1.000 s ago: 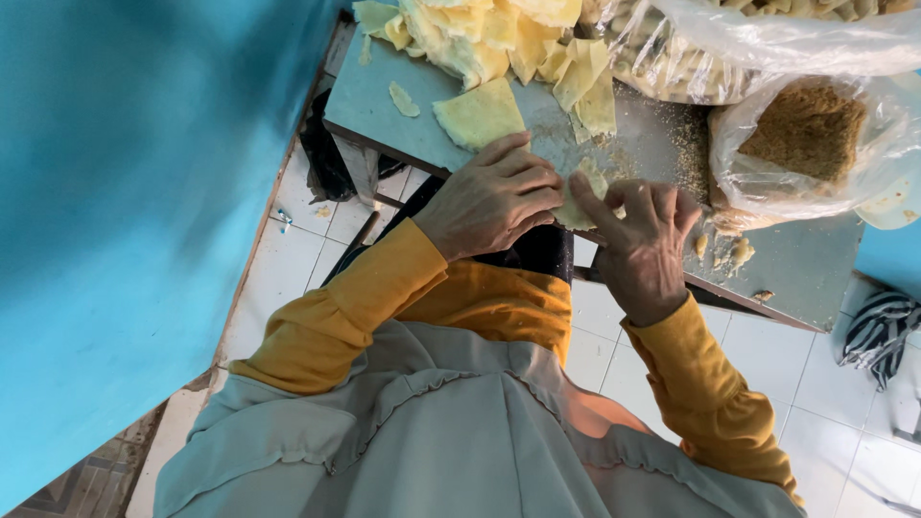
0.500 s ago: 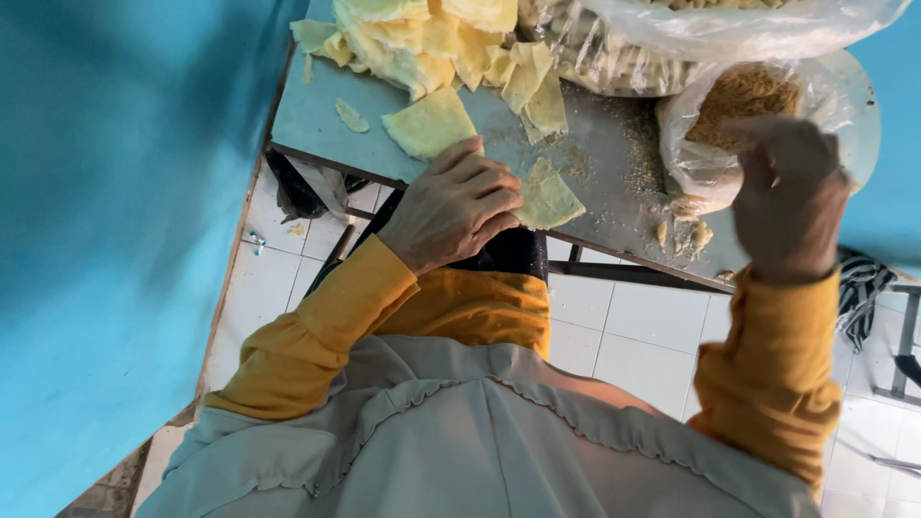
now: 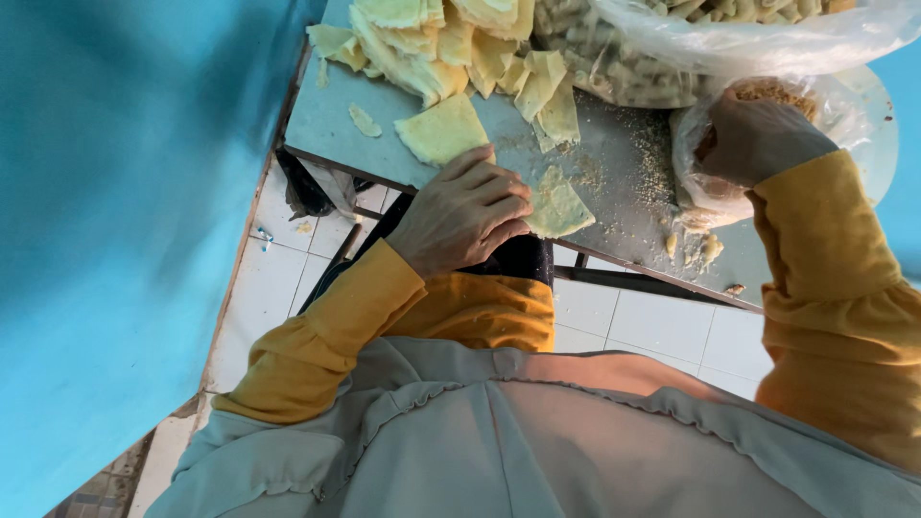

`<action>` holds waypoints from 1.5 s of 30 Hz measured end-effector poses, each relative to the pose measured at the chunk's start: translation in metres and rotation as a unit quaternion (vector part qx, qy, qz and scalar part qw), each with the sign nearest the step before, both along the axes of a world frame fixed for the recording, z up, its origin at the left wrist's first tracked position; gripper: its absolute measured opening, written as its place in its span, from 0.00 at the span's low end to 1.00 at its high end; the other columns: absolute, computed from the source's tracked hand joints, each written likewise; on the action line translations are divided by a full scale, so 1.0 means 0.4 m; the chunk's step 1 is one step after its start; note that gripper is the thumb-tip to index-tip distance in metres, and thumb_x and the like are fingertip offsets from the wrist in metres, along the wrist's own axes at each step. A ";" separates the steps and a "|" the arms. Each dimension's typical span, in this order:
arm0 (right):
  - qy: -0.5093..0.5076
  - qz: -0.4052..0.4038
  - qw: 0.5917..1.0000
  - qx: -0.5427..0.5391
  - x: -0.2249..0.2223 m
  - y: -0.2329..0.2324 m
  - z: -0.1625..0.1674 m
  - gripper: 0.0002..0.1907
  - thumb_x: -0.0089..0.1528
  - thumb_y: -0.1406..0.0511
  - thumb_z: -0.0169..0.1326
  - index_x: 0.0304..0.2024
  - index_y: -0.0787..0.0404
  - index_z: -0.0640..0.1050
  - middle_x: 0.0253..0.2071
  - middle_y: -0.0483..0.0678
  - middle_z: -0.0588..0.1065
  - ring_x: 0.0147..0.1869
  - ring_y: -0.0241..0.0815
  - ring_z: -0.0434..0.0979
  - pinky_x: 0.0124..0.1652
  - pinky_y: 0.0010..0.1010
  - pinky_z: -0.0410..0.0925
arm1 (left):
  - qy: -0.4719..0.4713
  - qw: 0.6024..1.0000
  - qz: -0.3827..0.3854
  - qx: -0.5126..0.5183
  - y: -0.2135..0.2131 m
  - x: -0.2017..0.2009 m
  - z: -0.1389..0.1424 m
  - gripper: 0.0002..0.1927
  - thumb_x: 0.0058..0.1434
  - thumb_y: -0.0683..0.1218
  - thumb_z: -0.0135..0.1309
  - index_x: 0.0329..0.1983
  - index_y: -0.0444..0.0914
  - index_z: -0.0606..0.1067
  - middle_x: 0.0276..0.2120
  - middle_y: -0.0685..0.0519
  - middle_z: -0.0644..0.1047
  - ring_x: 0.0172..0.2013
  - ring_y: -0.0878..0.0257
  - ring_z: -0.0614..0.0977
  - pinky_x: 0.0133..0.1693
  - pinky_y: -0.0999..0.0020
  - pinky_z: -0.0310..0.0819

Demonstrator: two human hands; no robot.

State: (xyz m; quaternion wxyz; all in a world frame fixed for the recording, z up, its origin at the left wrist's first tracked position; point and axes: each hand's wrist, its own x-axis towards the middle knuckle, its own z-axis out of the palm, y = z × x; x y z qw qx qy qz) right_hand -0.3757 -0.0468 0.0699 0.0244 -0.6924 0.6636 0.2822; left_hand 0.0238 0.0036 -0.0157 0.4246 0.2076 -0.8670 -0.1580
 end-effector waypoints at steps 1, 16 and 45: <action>0.006 0.000 1.000 0.006 0.002 0.000 0.002 0.25 0.59 0.61 0.61 0.54 0.69 0.72 0.34 0.61 0.80 0.36 0.57 0.82 0.43 0.46 0.76 | 0.000 1.000 0.002 0.002 0.001 -0.001 -0.001 0.11 0.61 0.49 0.65 0.43 0.42 0.78 0.46 0.58 0.78 0.54 0.60 0.77 0.68 0.53 0.63; 0.067 -0.042 0.995 0.060 0.016 -0.002 0.018 0.31 0.61 0.59 0.60 0.58 0.75 0.70 0.37 0.63 0.80 0.39 0.58 0.84 0.44 0.46 0.79 | 0.002 1.000 0.014 -0.006 0.000 -0.012 -0.016 0.12 0.63 0.51 0.64 0.42 0.42 0.77 0.46 0.58 0.78 0.54 0.60 0.78 0.68 0.53 0.62; -0.355 0.326 0.812 -0.330 0.407 0.299 -0.078 0.18 0.60 0.75 0.59 0.52 0.64 0.73 0.51 0.54 0.80 0.53 0.52 0.81 0.47 0.41 0.74 | 0.030 0.999 0.034 -0.023 0.004 -0.008 -0.007 0.06 0.66 0.48 0.62 0.41 0.41 0.79 0.44 0.58 0.79 0.51 0.60 0.78 0.67 0.55 0.65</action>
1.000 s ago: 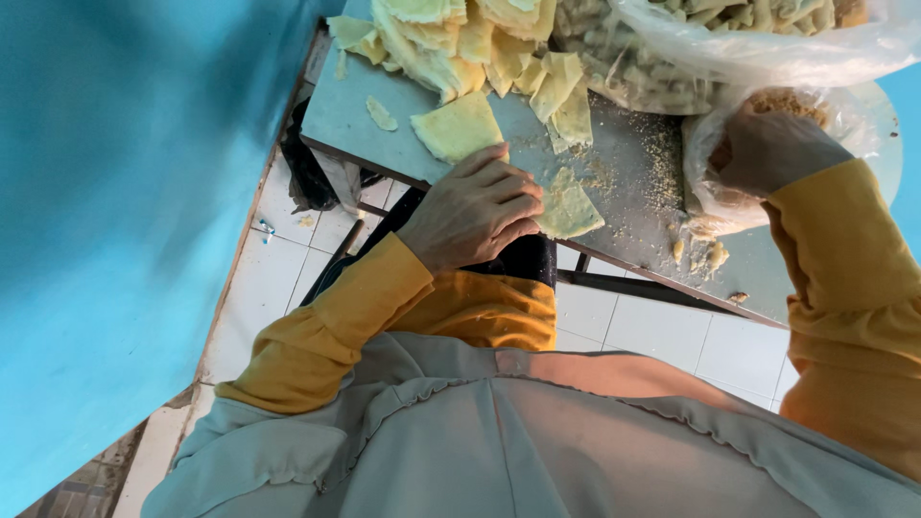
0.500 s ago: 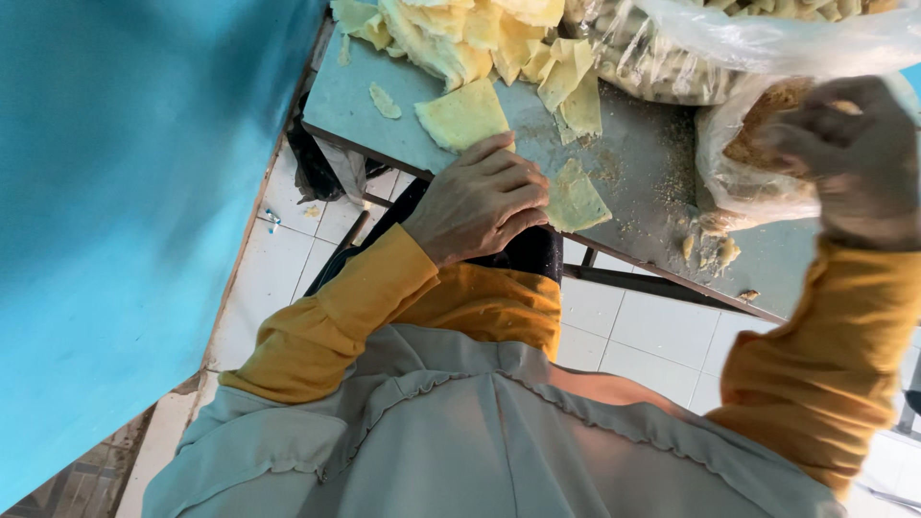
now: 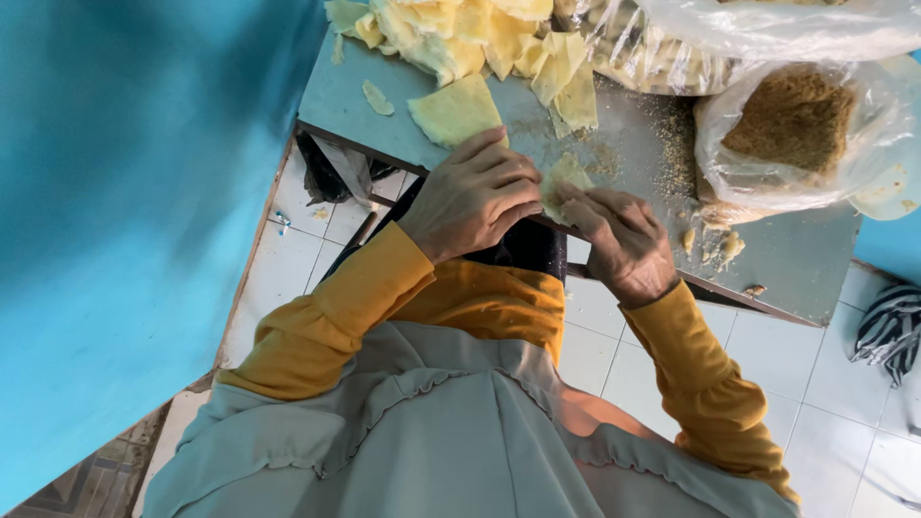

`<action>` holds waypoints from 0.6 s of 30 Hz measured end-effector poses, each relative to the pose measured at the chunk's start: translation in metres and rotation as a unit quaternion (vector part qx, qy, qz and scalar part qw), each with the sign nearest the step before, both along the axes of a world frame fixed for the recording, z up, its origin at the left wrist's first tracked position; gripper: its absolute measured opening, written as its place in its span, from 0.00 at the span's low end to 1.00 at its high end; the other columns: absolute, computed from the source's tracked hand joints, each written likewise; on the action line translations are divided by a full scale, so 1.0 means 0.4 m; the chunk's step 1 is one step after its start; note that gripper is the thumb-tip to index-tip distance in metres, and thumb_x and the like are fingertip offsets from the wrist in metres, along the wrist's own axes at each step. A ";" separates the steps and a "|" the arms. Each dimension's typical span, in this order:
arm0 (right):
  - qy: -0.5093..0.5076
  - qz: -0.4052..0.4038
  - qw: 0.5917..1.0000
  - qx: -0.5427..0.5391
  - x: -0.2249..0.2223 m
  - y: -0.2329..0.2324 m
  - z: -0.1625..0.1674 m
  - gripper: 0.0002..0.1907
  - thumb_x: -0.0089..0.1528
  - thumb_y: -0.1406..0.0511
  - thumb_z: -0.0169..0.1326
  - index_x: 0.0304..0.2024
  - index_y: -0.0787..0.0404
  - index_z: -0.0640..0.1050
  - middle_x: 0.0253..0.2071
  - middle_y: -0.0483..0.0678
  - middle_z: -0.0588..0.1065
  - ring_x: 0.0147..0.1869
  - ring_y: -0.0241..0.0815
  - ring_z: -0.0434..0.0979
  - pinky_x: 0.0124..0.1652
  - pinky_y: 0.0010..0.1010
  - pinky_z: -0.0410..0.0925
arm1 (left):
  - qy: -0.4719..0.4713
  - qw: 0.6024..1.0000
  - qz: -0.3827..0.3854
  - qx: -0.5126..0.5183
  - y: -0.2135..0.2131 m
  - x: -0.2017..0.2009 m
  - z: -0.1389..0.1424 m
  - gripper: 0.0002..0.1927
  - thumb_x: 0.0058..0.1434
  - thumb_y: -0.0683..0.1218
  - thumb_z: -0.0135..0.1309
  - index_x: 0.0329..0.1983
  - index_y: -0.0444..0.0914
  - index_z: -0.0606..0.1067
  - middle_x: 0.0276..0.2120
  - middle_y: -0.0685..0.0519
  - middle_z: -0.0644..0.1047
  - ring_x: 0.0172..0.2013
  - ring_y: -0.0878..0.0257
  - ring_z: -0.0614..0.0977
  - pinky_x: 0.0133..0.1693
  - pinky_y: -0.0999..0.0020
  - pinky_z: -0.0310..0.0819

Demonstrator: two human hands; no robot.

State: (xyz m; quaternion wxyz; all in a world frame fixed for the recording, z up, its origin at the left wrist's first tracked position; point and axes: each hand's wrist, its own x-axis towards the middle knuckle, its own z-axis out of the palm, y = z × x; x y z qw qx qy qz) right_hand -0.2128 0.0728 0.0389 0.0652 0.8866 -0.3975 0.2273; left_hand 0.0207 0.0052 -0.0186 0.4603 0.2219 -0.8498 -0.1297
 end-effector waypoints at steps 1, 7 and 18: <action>-0.011 -0.020 1.000 -0.001 -0.003 0.009 0.001 0.18 0.61 0.75 0.59 0.53 0.63 0.73 0.51 0.52 0.80 0.52 0.51 0.81 0.47 0.41 0.75 | -0.010 1.000 0.015 -0.016 0.006 -0.001 0.000 0.06 0.65 0.48 0.62 0.41 0.42 0.79 0.42 0.58 0.79 0.49 0.60 0.78 0.64 0.56 0.66; -0.155 -0.171 0.968 0.102 -0.002 0.041 -0.010 0.19 0.66 0.79 0.56 0.58 0.63 0.73 0.49 0.54 0.79 0.50 0.47 0.83 0.47 0.36 0.77 | -0.092 0.981 0.132 -0.107 0.056 -0.013 -0.012 0.05 0.68 0.47 0.64 0.42 0.46 0.78 0.32 0.60 0.72 0.41 0.62 0.75 0.47 0.62 0.66; -0.087 -0.167 0.967 0.173 0.011 0.009 0.037 0.26 0.63 0.81 0.51 0.62 0.67 0.61 0.43 0.57 0.76 0.46 0.53 0.80 0.43 0.40 0.74 | -0.045 0.995 0.079 -0.043 0.097 -0.053 -0.021 0.18 0.68 0.43 0.60 0.58 0.33 0.73 0.52 0.51 0.78 0.52 0.57 0.77 0.56 0.59 0.70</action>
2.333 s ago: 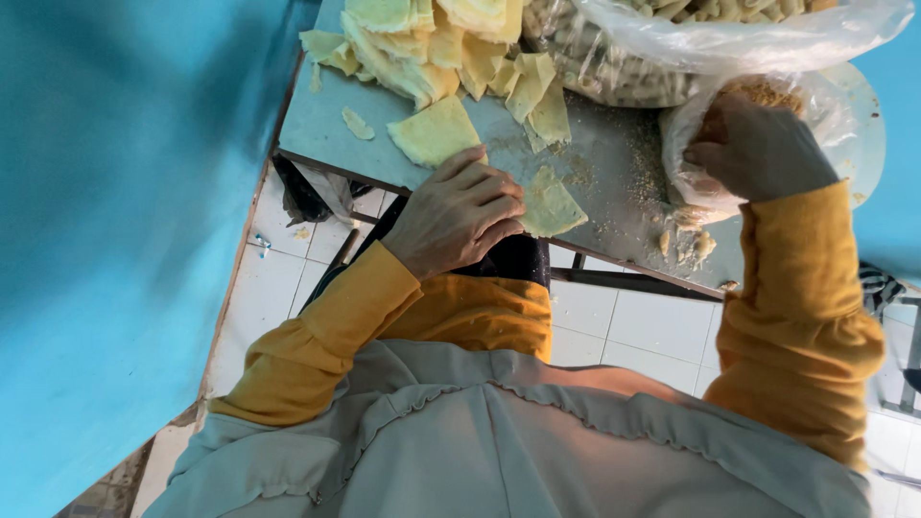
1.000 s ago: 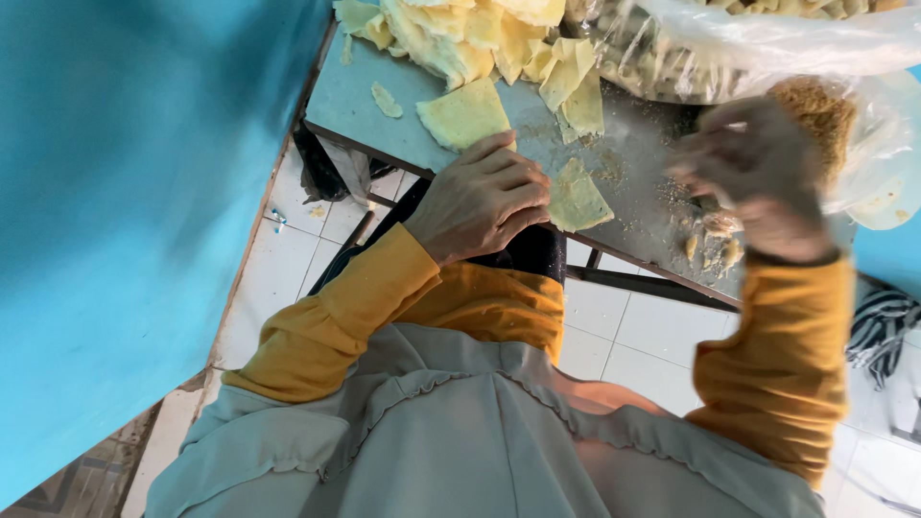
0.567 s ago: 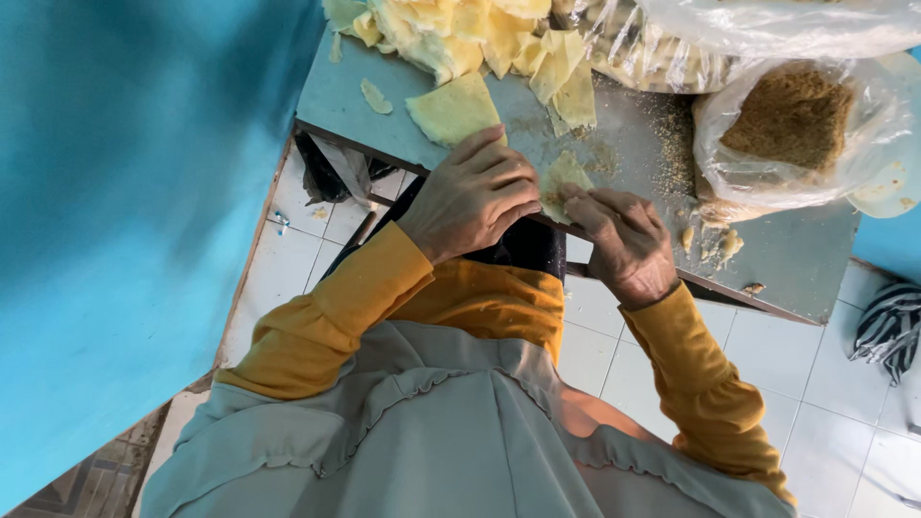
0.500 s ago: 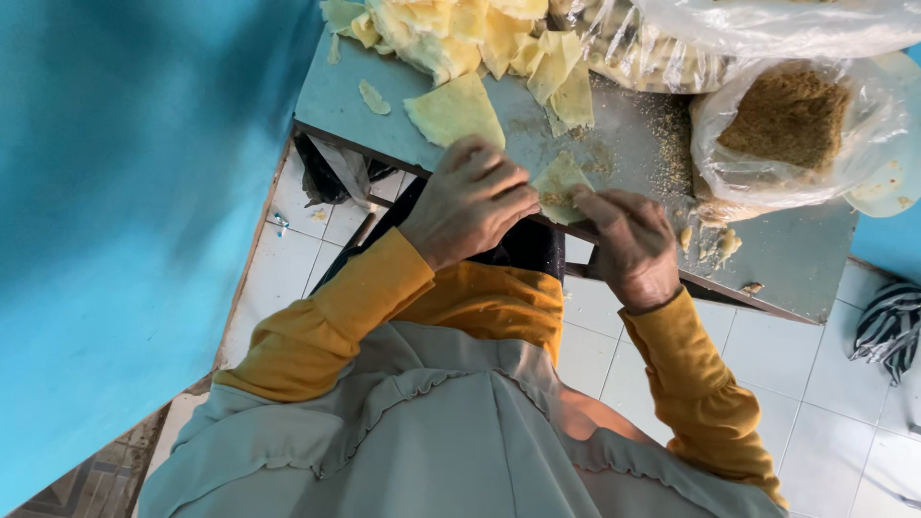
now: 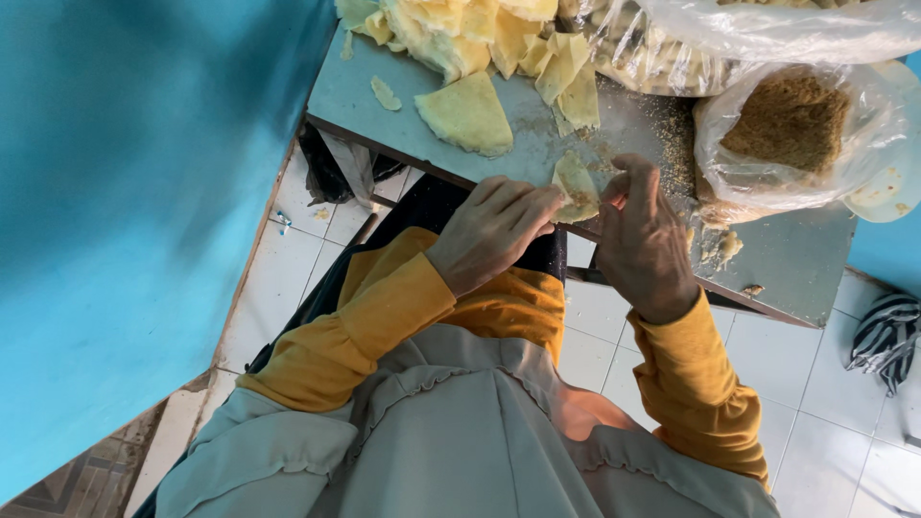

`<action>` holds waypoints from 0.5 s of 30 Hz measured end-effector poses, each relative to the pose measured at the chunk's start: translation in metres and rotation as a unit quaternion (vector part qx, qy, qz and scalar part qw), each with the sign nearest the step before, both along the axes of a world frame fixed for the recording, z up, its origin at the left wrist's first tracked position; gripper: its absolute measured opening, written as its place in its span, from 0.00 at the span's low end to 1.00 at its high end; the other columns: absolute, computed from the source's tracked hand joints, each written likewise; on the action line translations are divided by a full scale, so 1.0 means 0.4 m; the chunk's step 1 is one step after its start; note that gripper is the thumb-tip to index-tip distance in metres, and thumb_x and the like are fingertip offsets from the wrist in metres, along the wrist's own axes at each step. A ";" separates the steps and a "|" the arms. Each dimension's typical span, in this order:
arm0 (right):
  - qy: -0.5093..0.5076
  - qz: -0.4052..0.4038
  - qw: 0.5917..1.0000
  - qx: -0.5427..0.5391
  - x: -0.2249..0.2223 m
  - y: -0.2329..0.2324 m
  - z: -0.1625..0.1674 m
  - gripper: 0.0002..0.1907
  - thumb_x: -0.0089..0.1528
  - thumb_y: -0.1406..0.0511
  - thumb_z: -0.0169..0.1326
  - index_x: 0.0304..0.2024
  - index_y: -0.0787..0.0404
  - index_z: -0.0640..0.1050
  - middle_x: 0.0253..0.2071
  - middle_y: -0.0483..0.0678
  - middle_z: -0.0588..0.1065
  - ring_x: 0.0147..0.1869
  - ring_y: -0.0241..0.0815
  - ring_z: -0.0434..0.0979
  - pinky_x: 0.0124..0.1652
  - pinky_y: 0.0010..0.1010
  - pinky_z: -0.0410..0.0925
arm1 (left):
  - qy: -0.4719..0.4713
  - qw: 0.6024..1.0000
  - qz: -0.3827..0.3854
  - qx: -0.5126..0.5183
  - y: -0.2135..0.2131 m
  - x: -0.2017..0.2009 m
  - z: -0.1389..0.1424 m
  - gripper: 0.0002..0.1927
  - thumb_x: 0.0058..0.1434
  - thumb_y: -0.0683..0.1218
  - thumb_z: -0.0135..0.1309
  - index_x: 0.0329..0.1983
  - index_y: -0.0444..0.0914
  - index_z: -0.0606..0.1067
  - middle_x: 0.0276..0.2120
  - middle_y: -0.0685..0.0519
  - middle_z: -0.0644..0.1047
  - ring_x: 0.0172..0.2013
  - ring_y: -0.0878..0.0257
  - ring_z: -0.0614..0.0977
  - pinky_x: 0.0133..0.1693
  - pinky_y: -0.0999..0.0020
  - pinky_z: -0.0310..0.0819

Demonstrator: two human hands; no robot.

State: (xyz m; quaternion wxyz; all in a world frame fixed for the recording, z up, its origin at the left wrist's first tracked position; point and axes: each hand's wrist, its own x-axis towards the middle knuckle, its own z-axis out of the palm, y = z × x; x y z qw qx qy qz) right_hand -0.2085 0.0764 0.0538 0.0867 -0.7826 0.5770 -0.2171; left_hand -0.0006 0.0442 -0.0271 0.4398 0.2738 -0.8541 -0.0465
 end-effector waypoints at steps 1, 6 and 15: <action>-0.024 0.008 1.000 0.013 -0.002 0.000 0.005 0.26 0.64 0.82 0.50 0.63 0.67 0.60 0.44 0.58 0.75 0.46 0.52 0.81 0.44 0.39 0.75 | 0.000 1.000 0.002 0.002 0.003 -0.002 -0.001 0.18 0.68 0.43 0.60 0.58 0.34 0.73 0.52 0.51 0.77 0.52 0.58 0.77 0.57 0.59 0.70; -0.070 0.103 0.991 -0.051 0.006 -0.001 0.017 0.31 0.63 0.84 0.45 0.65 0.69 0.50 0.55 0.64 0.72 0.50 0.52 0.80 0.48 0.39 0.77 | -0.015 1.000 0.012 -0.012 0.004 -0.004 -0.005 0.18 0.64 0.42 0.59 0.56 0.34 0.73 0.53 0.50 0.77 0.53 0.57 0.77 0.58 0.58 0.69; 0.163 0.118 0.969 -0.145 0.038 0.019 0.033 0.31 0.60 0.72 0.63 0.62 0.64 0.63 0.50 0.53 0.78 0.43 0.45 0.81 0.44 0.44 0.73 | 0.000 1.000 -0.017 0.001 -0.023 -0.015 0.002 0.11 0.65 0.41 0.59 0.49 0.38 0.75 0.44 0.54 0.77 0.49 0.59 0.77 0.56 0.58 0.70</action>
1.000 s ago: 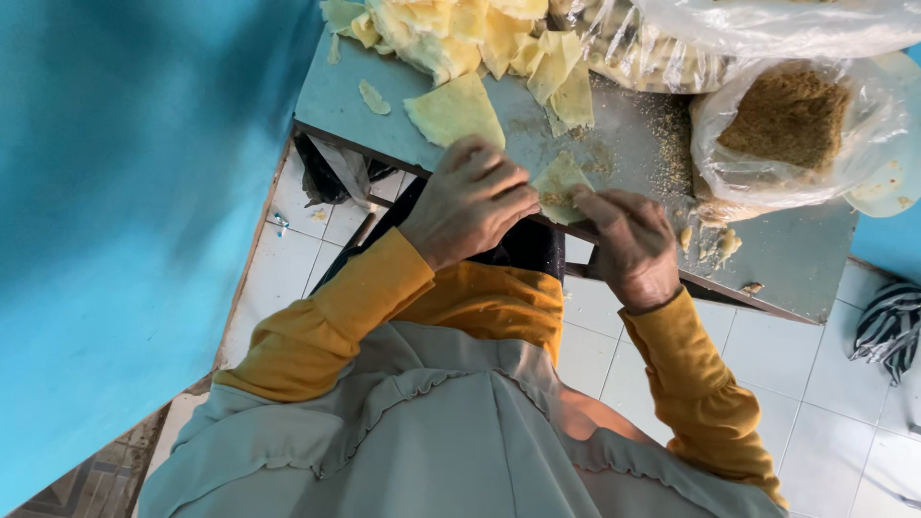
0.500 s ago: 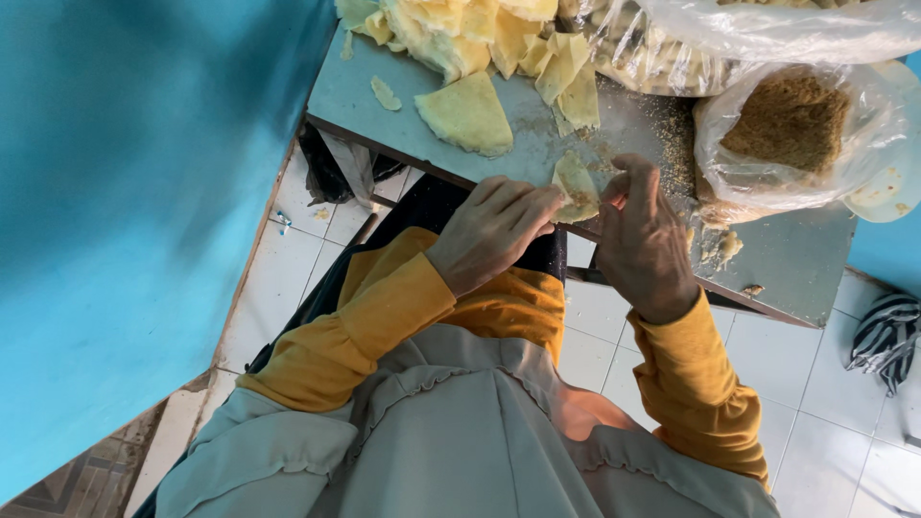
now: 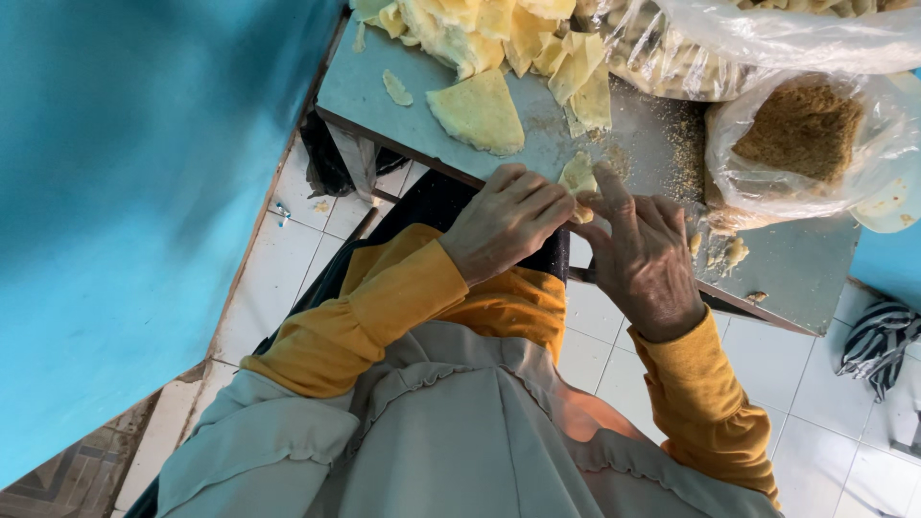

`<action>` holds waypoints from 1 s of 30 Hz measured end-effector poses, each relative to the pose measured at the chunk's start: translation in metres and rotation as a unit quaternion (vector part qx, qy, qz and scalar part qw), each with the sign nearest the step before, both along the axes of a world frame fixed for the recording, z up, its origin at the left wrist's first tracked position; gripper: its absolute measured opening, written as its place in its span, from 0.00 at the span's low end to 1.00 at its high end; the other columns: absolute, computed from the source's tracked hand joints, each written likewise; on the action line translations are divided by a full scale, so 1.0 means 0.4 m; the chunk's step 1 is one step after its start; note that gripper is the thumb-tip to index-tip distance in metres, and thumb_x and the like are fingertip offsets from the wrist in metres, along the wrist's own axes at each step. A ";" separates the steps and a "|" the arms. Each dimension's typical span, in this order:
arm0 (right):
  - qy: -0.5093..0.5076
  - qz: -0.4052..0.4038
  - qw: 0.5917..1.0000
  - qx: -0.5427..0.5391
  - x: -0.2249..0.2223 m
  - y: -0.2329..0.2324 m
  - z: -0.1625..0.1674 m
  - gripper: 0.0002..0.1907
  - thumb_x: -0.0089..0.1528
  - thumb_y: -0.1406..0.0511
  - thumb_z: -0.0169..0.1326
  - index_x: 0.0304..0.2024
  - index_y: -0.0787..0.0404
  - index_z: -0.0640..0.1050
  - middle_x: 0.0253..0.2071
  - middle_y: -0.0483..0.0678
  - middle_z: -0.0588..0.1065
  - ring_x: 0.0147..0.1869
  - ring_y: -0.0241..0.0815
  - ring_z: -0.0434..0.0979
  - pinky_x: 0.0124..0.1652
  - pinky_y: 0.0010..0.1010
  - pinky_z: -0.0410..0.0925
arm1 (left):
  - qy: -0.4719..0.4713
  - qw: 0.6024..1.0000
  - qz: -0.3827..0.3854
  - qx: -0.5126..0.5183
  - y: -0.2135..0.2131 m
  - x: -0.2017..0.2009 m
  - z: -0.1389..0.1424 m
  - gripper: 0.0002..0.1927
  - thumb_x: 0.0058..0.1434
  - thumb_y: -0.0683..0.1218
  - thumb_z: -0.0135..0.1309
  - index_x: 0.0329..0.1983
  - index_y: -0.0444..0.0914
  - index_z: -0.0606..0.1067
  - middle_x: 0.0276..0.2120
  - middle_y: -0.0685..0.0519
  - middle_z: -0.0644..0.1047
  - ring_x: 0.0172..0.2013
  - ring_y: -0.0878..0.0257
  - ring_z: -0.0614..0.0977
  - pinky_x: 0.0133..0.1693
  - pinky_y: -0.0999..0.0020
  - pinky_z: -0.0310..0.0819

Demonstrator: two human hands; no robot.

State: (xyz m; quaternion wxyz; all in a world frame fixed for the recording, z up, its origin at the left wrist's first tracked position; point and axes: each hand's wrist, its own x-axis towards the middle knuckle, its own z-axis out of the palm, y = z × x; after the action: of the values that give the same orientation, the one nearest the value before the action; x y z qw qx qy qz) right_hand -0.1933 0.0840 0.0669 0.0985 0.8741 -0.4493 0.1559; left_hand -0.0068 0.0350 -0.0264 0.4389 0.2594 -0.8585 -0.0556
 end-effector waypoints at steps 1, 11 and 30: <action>-0.012 -0.009 1.000 0.012 -0.003 -0.003 -0.002 0.33 0.61 0.71 0.64 0.64 0.67 0.64 0.47 0.51 0.79 0.43 0.45 0.81 0.44 0.43 0.73 | 0.000 1.000 0.007 -0.004 -0.003 -0.002 0.002 0.12 0.64 0.41 0.59 0.50 0.37 0.75 0.43 0.54 0.76 0.48 0.59 0.77 0.56 0.58 0.70; -0.250 -0.022 0.941 0.228 -0.045 -0.095 -0.036 0.29 0.69 0.78 0.55 0.70 0.63 0.62 0.41 0.50 0.80 0.43 0.44 0.85 0.42 0.30 0.80 | -0.067 0.996 0.061 0.018 -0.013 -0.044 0.027 0.07 0.65 0.43 0.57 0.43 0.36 0.76 0.38 0.51 0.73 0.42 0.56 0.75 0.48 0.61 0.73; -0.166 -0.032 0.978 0.120 -0.032 -0.083 -0.065 0.26 0.70 0.81 0.52 0.67 0.65 0.61 0.43 0.57 0.79 0.44 0.50 0.84 0.38 0.33 0.79 | -0.091 0.994 0.017 0.064 -0.073 -0.051 0.030 0.10 0.65 0.41 0.59 0.45 0.30 0.76 0.35 0.44 0.78 0.37 0.54 0.78 0.36 0.61 0.75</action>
State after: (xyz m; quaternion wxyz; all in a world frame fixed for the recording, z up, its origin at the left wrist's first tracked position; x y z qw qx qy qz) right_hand -0.2062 0.0507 0.0408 -0.0779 0.8269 -0.5022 0.2407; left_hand -0.0272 0.0058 -0.0144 0.3429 0.3050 -0.8850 -0.0790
